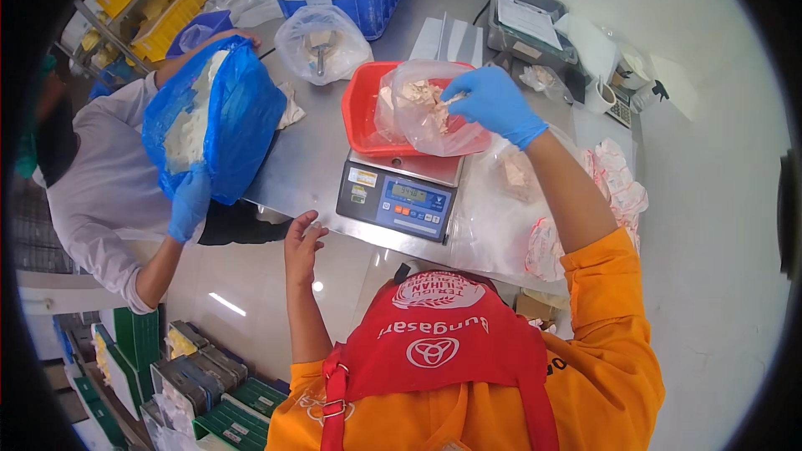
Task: The person wraps small blocks of food in paper, places them into plastic bags, and weighs them on a digital scale. They handle the items one by one, arranging the wrapped blocks on a stainless steel table and transferring them into bags for weighing.
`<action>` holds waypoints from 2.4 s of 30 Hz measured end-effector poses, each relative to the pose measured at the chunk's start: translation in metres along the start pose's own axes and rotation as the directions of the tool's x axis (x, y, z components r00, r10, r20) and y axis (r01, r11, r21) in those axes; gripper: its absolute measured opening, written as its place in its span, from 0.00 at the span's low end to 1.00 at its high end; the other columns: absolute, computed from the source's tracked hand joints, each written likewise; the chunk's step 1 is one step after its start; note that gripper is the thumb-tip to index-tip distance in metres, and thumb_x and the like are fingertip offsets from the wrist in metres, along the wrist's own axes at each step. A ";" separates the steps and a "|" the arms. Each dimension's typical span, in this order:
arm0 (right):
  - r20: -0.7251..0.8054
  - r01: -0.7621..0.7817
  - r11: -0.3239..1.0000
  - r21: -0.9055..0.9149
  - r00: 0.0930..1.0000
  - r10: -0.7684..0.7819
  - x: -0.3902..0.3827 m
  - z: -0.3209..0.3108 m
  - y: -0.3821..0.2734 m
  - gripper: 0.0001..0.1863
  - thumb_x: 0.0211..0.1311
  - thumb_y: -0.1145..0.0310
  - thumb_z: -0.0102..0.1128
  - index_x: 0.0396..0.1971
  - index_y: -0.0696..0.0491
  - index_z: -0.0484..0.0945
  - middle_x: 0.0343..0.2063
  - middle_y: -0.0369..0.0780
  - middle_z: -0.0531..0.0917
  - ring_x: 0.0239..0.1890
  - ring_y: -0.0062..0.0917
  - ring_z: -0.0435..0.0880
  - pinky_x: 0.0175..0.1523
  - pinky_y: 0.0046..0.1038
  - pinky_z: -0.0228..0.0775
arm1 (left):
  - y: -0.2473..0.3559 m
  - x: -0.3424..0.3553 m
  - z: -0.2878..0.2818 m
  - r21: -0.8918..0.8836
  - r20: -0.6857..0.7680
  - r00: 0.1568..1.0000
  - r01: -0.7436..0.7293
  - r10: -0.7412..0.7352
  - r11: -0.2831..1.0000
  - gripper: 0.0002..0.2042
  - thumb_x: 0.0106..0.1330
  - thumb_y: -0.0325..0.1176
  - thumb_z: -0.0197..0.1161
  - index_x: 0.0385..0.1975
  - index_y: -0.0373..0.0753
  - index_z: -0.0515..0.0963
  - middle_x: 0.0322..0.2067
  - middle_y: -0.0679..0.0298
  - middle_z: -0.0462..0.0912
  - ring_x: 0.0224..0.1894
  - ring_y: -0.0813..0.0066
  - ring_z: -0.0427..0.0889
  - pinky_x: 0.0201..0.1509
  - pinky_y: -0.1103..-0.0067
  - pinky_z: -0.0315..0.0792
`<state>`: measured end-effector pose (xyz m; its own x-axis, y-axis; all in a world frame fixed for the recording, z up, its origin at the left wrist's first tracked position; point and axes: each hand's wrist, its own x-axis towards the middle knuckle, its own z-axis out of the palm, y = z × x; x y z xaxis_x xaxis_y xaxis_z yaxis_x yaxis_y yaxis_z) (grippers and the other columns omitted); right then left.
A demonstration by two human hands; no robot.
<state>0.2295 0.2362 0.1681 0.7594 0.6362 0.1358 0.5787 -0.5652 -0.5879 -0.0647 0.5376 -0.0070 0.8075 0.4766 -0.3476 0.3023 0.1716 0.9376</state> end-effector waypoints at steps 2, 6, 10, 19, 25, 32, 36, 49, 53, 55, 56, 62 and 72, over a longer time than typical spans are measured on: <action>0.008 -0.077 0.978 0.196 0.997 0.077 -0.006 -0.011 0.000 0.12 0.52 0.69 0.68 0.37 0.57 0.87 0.24 0.41 0.85 0.22 0.21 0.83 0.33 0.24 0.77 | -0.001 -0.001 -0.005 0.004 -0.008 1.000 0.008 -0.008 1.000 0.19 0.67 0.33 0.60 0.58 0.40 0.73 0.55 0.66 0.77 0.46 0.76 0.81 0.44 0.81 0.70; 0.019 -0.174 0.929 0.327 0.984 0.178 -0.014 -0.025 -0.004 0.12 0.53 0.70 0.67 0.37 0.59 0.87 0.23 0.38 0.84 0.23 0.17 0.82 0.32 0.22 0.77 | 0.004 0.006 -0.003 -0.016 -0.005 1.000 -0.002 0.002 1.000 0.19 0.67 0.33 0.61 0.57 0.38 0.73 0.54 0.65 0.78 0.46 0.77 0.82 0.42 0.81 0.70; 0.017 -0.175 0.915 0.362 0.983 0.181 -0.016 -0.027 -0.003 0.12 0.54 0.70 0.67 0.37 0.60 0.86 0.22 0.38 0.83 0.22 0.17 0.82 0.32 0.22 0.76 | 0.016 0.016 0.011 -0.014 0.028 0.999 -0.031 0.031 0.999 0.19 0.67 0.33 0.62 0.57 0.37 0.74 0.53 0.64 0.78 0.45 0.76 0.82 0.42 0.81 0.71; 0.036 -0.030 0.978 0.208 0.999 0.023 -0.006 -0.002 -0.007 0.15 0.51 0.70 0.66 0.40 0.59 0.86 0.23 0.41 0.84 0.22 0.21 0.83 0.33 0.23 0.77 | 0.015 0.020 0.020 -0.016 0.068 0.997 -0.038 0.039 0.999 0.19 0.67 0.33 0.62 0.57 0.37 0.74 0.54 0.64 0.78 0.45 0.76 0.82 0.41 0.82 0.70; 0.095 -0.093 0.955 0.282 0.993 0.068 -0.002 0.010 -0.006 0.20 0.49 0.72 0.64 0.45 0.58 0.86 0.25 0.42 0.85 0.22 0.22 0.83 0.34 0.24 0.77 | 0.007 0.017 0.012 -0.024 0.027 1.000 0.003 -0.002 1.000 0.19 0.67 0.33 0.62 0.57 0.37 0.74 0.53 0.65 0.79 0.45 0.76 0.82 0.41 0.82 0.70; 0.158 -0.146 0.962 0.229 0.981 0.111 -0.002 0.004 -0.012 0.14 0.50 0.74 0.61 0.38 0.59 0.87 0.30 0.43 0.88 0.23 0.22 0.83 0.34 0.23 0.78 | 0.008 0.019 0.007 -0.026 0.027 1.000 -0.006 0.007 1.000 0.20 0.67 0.32 0.61 0.58 0.37 0.73 0.53 0.65 0.79 0.44 0.76 0.82 0.42 0.82 0.70; 0.118 -0.115 0.939 0.324 0.990 0.081 -0.003 0.007 0.002 0.13 0.53 0.73 0.63 0.39 0.59 0.87 0.29 0.42 0.88 0.25 0.21 0.84 0.34 0.23 0.78 | 0.012 0.020 0.012 -0.026 0.037 0.999 -0.011 0.012 1.000 0.20 0.67 0.33 0.62 0.58 0.36 0.73 0.54 0.64 0.79 0.44 0.76 0.82 0.41 0.82 0.70; 0.035 -0.582 0.767 -0.272 0.790 0.612 -0.110 -0.064 0.155 0.12 0.50 0.72 0.61 0.35 0.59 0.86 0.29 0.49 0.87 0.29 0.30 0.87 0.36 0.31 0.78 | 0.019 0.012 0.029 0.039 0.053 0.999 -0.015 0.013 0.999 0.20 0.67 0.33 0.62 0.58 0.36 0.73 0.53 0.64 0.79 0.44 0.76 0.82 0.41 0.82 0.71; -0.133 -0.481 0.876 -0.037 0.871 0.473 -0.157 -0.020 0.201 0.19 0.43 0.76 0.63 0.41 0.57 0.85 0.40 0.51 0.86 0.39 0.36 0.87 0.42 0.32 0.78 | 0.026 0.010 0.060 0.127 0.176 0.984 -0.048 0.025 0.991 0.20 0.67 0.34 0.63 0.57 0.36 0.73 0.53 0.64 0.79 0.44 0.77 0.82 0.41 0.82 0.71; -0.238 -0.494 0.869 0.038 0.840 0.488 -0.167 -0.011 0.202 0.29 0.42 0.76 0.63 0.51 0.55 0.81 0.47 0.51 0.84 0.47 0.38 0.85 0.51 0.32 0.76 | 0.031 0.009 0.086 0.132 0.292 0.954 -0.111 0.069 0.985 0.20 0.66 0.34 0.63 0.57 0.35 0.73 0.54 0.64 0.78 0.44 0.78 0.82 0.41 0.81 0.71; -0.239 -0.549 0.826 0.126 0.792 0.562 -0.170 -0.011 0.201 0.30 0.44 0.77 0.60 0.54 0.55 0.80 0.48 0.50 0.84 0.45 0.37 0.85 0.51 0.31 0.76 | 0.035 0.006 0.104 0.146 0.321 0.944 -0.129 0.077 0.981 0.21 0.66 0.33 0.64 0.57 0.35 0.73 0.48 0.64 0.80 0.40 0.81 0.80 0.40 0.83 0.70; -0.123 -0.209 0.978 -0.018 0.971 0.206 -0.226 -0.012 0.189 0.24 0.54 0.77 0.54 0.53 0.55 0.80 0.48 0.46 0.84 0.42 0.32 0.85 0.50 0.31 0.76 | 0.038 -0.017 0.205 0.303 0.618 0.786 -0.230 -0.007 0.925 0.20 0.64 0.31 0.66 0.56 0.36 0.75 0.27 0.72 0.77 0.32 0.87 0.73 0.37 0.86 0.67; -0.402 -0.792 0.611 0.006 0.558 0.726 -0.401 0.031 0.232 0.16 0.53 0.67 0.60 0.42 0.55 0.82 0.36 0.50 0.85 0.43 0.43 0.84 0.51 0.41 0.75 | 0.003 -0.071 0.360 0.335 0.942 0.321 -0.888 -0.097 0.314 0.33 0.58 0.32 0.66 0.67 0.56 0.67 0.59 0.53 0.70 0.48 0.54 0.82 0.51 0.66 0.77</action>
<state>0.0494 -0.1338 -0.0473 0.9633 -0.2668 -0.0308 -0.2494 -0.8459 -0.4714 0.0618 0.1941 0.0186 0.7071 -0.6759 -0.2076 -0.4529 -0.6584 0.6011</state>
